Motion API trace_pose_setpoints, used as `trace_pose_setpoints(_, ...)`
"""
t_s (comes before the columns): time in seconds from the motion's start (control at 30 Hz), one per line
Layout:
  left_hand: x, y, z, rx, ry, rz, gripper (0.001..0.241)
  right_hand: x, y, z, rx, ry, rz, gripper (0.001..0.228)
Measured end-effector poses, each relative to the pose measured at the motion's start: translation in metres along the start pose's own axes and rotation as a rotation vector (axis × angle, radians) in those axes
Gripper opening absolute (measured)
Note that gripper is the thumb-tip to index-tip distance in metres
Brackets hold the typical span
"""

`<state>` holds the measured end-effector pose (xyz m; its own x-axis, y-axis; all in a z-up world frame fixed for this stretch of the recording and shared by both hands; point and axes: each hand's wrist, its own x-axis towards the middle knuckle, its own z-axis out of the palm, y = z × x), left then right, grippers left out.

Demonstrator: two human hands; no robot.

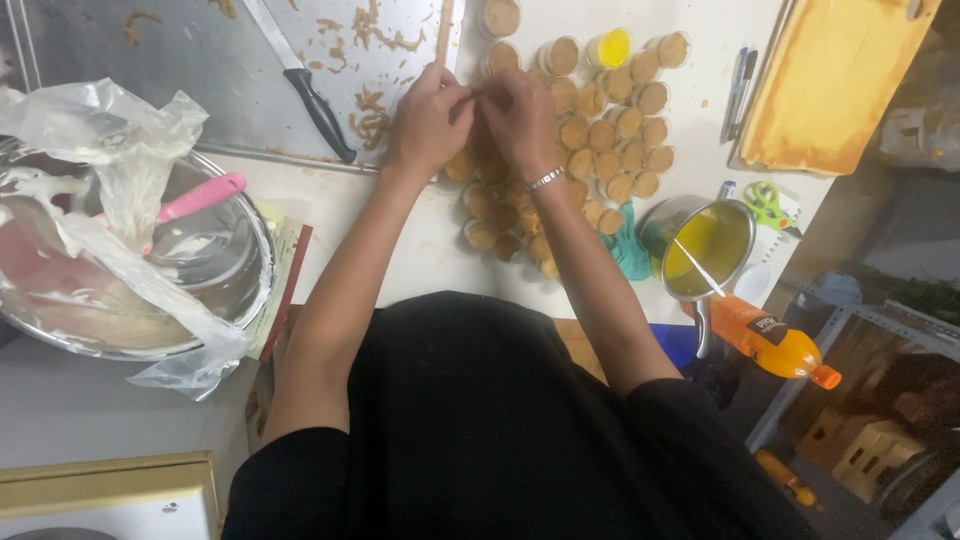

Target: Assembling small dessert cups by placing cookie bases into plastic containers.

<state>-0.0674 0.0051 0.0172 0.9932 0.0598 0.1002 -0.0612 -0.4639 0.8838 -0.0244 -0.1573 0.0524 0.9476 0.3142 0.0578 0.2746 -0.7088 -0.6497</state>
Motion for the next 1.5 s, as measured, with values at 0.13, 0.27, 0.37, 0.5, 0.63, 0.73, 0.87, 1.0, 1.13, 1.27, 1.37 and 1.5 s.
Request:
trace_pose_setpoints(0.13, 0.001, 0.001, -0.005, -0.025, -0.010, -0.035, 0.007, -0.001, 0.002, -0.006, 0.068, -0.041, 0.058, 0.018)
trace_pose_setpoints(0.27, 0.010, 0.002, -0.004, 0.024, -0.044, -0.108, 0.008, 0.002, 0.009, -0.003, 0.078, -0.035, 0.083, 0.017)
trace_pose_setpoints(0.37, 0.015, 0.001, -0.002, 0.012, -0.028, -0.080, 0.013, 0.006, 0.011, 0.002, -0.001, -0.030, 0.047, 0.011)
trace_pose_setpoints(0.5, 0.015, -0.009, 0.006, 0.065, -0.045, -0.076, 0.008, 0.006, 0.011, 0.001, -0.076, -0.038, -0.010, 0.007)
trace_pose_setpoints(0.63, 0.017, 0.002, -0.003, 0.039, -0.034, -0.055, 0.013, 0.008, 0.001, -0.005, -0.099, -0.058, -0.041, 0.006)
trace_pose_setpoints(0.73, 0.016, 0.000, 0.001, 0.077, -0.059, -0.068, 0.012, 0.008, -0.003, -0.004, -0.146, -0.043, -0.057, 0.007)
trace_pose_setpoints(0.87, 0.016, -0.002, 0.004, 0.096, -0.067, -0.078, 0.010, 0.011, -0.003, -0.003, -0.171, -0.058, -0.027, 0.006)
trace_pose_setpoints(1.0, 0.015, -0.001, 0.005, 0.087, -0.055, -0.097, 0.009, 0.011, -0.001, 0.000, -0.174, -0.060, -0.027, 0.006)
trace_pose_setpoints(1.13, 0.014, 0.001, 0.003, 0.101, -0.059, -0.098, 0.012, 0.010, 0.000, -0.004, -0.177, -0.039, -0.064, 0.006)
trace_pose_setpoints(1.27, 0.012, 0.007, -0.005, 0.071, -0.039, -0.088, 0.017, 0.008, -0.003, -0.010, -0.162, -0.041, -0.053, 0.008)
trace_pose_setpoints(1.37, 0.009, 0.011, -0.007, 0.015, -0.047, -0.123, 0.017, 0.005, -0.003, -0.010, -0.165, -0.036, -0.036, 0.010)
trace_pose_setpoints(1.5, 0.000, 0.009, -0.007, 0.019, -0.017, -0.215, 0.016, -0.016, 0.007, -0.014, -0.221, -0.035, -0.039, 0.014)
